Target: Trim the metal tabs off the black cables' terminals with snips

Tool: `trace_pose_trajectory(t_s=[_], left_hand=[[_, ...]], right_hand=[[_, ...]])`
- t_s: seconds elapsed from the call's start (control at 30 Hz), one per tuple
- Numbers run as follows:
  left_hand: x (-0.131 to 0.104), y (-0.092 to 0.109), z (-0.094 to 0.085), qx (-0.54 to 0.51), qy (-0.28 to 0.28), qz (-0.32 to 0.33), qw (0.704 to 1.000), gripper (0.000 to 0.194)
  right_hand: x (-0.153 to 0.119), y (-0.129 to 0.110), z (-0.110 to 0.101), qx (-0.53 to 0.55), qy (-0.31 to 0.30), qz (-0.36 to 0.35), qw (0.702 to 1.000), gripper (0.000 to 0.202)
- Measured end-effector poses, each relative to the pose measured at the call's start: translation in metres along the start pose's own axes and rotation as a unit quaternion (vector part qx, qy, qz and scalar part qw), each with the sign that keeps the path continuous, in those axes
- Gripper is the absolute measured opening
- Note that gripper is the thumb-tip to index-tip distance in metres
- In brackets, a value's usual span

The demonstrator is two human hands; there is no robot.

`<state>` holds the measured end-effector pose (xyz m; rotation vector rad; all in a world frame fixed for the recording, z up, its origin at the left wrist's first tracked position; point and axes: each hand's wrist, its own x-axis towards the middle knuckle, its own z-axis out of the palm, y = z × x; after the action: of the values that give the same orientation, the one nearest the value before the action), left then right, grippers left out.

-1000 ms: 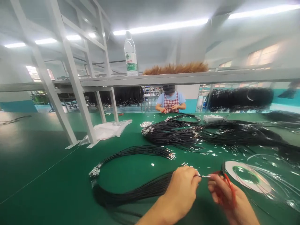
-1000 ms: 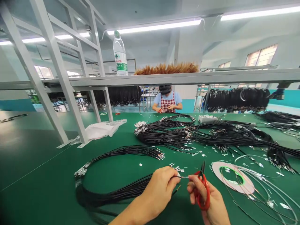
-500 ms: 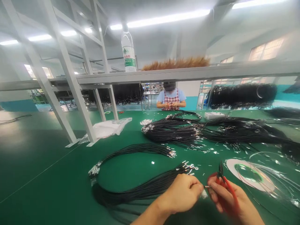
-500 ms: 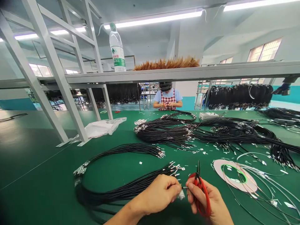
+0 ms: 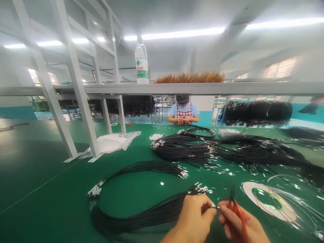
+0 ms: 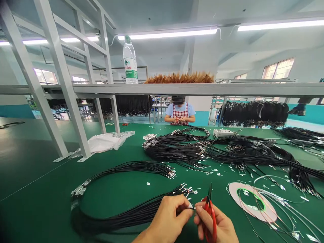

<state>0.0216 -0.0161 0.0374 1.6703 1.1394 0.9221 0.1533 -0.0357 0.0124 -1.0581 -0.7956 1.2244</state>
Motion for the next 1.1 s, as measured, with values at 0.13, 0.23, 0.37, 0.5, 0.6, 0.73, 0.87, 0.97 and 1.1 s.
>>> trace_pose_trajectory(t_s=[0.13,0.23,0.37,0.5,0.6,0.73,0.87,0.97,1.1], left_hand=[[0.001,-0.008,-0.001,-0.019,-0.042,-0.037,0.998,0.019],[0.003,-0.015,-0.005,-0.052,-0.102,-0.090,0.989,0.024],[0.002,-0.013,-0.008,-0.141,-0.176,-0.148,0.963,0.025],[0.002,-0.011,-0.008,-0.164,-0.161,-0.128,0.965,0.013],[0.002,-0.015,-0.004,-0.150,-0.127,-0.097,0.976,0.013],[0.003,-0.015,-0.002,-0.181,-0.090,-0.093,0.975,0.009],[0.005,-0.007,-0.009,-0.223,-0.040,-0.079,0.971,0.012],[0.007,-0.004,-0.015,-0.260,-0.037,-0.077,0.962,0.016],[0.008,-0.004,-0.020,-0.299,-0.039,-0.086,0.950,0.018]], right_hand=[[-0.004,0.002,0.002,-0.018,-0.004,0.004,1.000,0.036],[-0.005,0.001,-0.002,-0.041,-0.003,0.013,0.999,0.034],[-0.003,0.003,-0.011,-0.065,-0.029,0.032,0.997,0.035],[-0.001,0.005,-0.014,-0.063,-0.025,0.038,0.997,0.033],[-0.001,0.007,-0.013,-0.060,-0.027,0.037,0.997,0.030],[-0.002,0.006,-0.015,-0.114,-0.003,0.025,0.993,0.036],[-0.003,0.003,-0.016,-0.232,0.001,0.012,0.973,0.044],[-0.007,0.001,-0.011,-0.282,-0.049,0.020,0.958,0.045],[-0.013,0.001,-0.004,-0.308,-0.091,0.014,0.947,0.046]])
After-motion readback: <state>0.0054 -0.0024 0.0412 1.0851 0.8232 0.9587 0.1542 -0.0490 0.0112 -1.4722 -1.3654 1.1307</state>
